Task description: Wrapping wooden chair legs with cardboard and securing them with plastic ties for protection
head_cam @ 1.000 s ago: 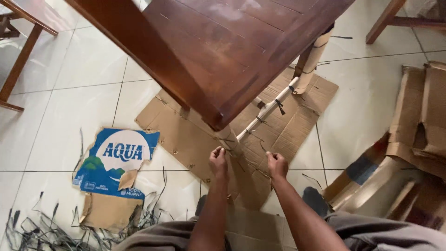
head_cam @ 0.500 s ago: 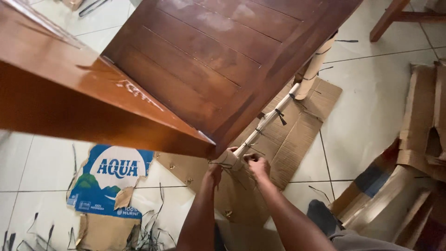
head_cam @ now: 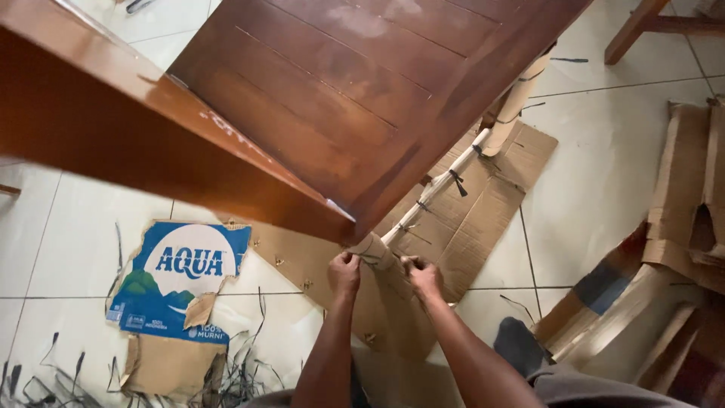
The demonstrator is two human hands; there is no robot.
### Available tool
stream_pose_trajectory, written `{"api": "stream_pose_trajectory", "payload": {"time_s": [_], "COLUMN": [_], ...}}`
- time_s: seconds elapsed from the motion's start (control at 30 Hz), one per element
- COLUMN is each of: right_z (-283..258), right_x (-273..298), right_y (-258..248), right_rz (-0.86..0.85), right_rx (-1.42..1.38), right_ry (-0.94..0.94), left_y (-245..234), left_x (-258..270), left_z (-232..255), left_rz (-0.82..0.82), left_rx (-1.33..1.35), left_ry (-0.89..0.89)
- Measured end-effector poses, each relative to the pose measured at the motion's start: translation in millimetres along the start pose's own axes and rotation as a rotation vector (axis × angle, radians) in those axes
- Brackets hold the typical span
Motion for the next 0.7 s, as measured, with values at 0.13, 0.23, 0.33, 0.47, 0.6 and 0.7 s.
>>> {"api": "stream_pose_trajectory", "payload": {"time_s": [0.13,0.23,0.33,0.47,0.6,0.7], "right_z": [66.0,75.5,80.7,86.6,36.9,31.2], "right_x": [-35.4,-22.7,-11.1,-13.6,56.0,60.7], "right_y": [27.9,27.0,32.0,42.7,20.3,28.5], "right_rz": [0.016,0.005,-0.001,0.041,-0.026,-0.034], "right_rx": [-0.165,-0.287,-0.345,-0.196,-0.03,0.265], "right_ry": [-0.057,-0.113,-0.141,-0.34,-0.239,-0.193], "left_y": [-29.3,-35.2,-24.4,-6.0,-2.0,26.5], "left_x": [57.2,83.4,89.0,101.9,110.5,91.0], "left_z": [17.9,18.2,-4.4,-14.4,-20.3,-48.4], "left_rz": [-0.002,-0.023,-0.084,-0.162,-0.199,-0.201], "left_rx": [0.107,0.158,0.022,0.08,0.174,0.342], "left_ry": [-0.064,-0.101,-0.215,-0.209,-0.172,-0.184]}}
Point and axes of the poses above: each hand's wrist, its own x-axis away from the middle knuckle, its own y-axis out of the palm, z = x × y, the point moved 8 cm from there along -x, towards the middle knuckle, and after that the axes turned 3 degrees about -z, right-handed, at the moved point
